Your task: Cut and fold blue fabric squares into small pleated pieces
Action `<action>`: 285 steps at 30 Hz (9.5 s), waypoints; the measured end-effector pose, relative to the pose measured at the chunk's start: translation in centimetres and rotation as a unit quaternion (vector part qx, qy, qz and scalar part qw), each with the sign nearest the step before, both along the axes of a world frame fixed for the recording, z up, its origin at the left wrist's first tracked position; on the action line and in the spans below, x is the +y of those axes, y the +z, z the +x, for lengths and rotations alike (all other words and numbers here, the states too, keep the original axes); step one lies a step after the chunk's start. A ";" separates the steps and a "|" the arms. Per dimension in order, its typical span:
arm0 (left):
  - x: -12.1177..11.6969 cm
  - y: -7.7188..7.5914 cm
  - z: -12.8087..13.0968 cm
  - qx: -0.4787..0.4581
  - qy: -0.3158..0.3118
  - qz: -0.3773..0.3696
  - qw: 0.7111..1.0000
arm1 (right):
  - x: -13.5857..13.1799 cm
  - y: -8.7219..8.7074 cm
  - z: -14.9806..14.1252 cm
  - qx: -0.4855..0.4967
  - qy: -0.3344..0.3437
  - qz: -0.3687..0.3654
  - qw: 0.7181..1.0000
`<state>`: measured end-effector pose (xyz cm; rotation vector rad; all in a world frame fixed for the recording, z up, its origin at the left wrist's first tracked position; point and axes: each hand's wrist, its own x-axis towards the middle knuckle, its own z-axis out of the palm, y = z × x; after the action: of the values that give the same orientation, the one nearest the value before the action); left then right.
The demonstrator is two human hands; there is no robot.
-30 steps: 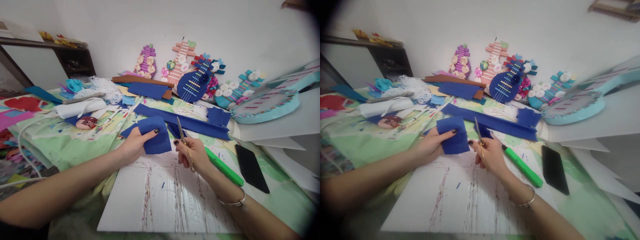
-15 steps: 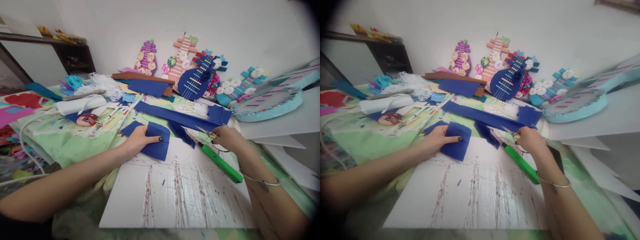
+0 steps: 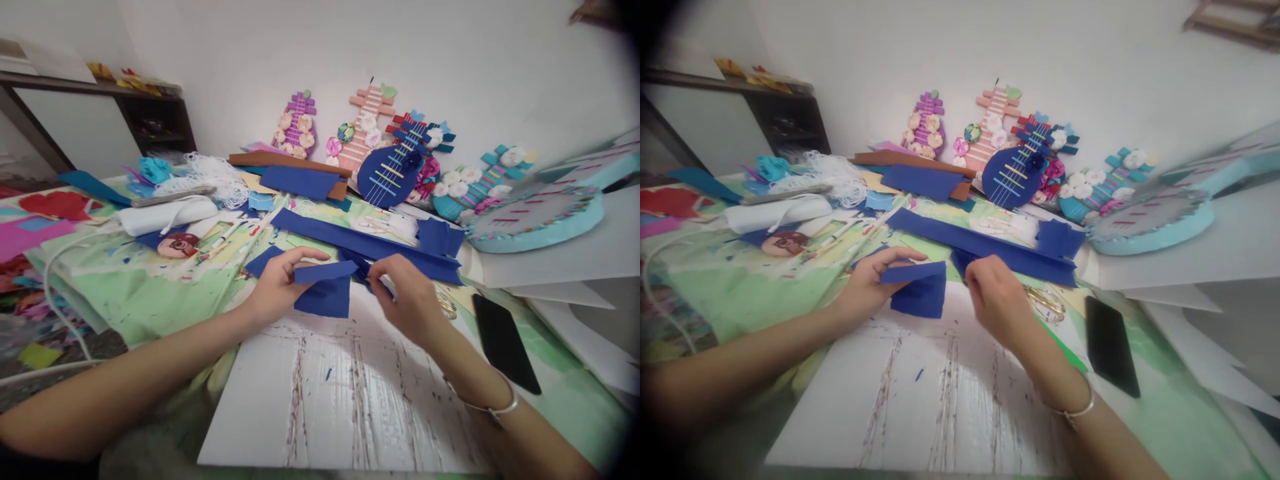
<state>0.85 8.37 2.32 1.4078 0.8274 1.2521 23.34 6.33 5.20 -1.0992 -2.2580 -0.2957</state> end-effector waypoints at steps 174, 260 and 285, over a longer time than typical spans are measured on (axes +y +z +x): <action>-3.1 -2.9 -1.6 0.523 -0.101 0.475 0.701 | 0.7 -5.3 -2.0 0.169 0.062 -0.311 0.933; -1.5 -1.8 -2.1 0.445 -0.064 0.261 0.854 | 0.0 -4.5 -1.5 0.051 0.179 -0.171 0.967; 2.6 -1.0 -0.3 0.393 -0.152 0.166 0.892 | -0.9 -3.3 -2.0 -0.083 0.249 -0.129 0.956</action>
<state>0.56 10.98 1.32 2.2888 0.8842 0.5650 21.30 5.40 1.95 -0.6010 -2.6858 0.1234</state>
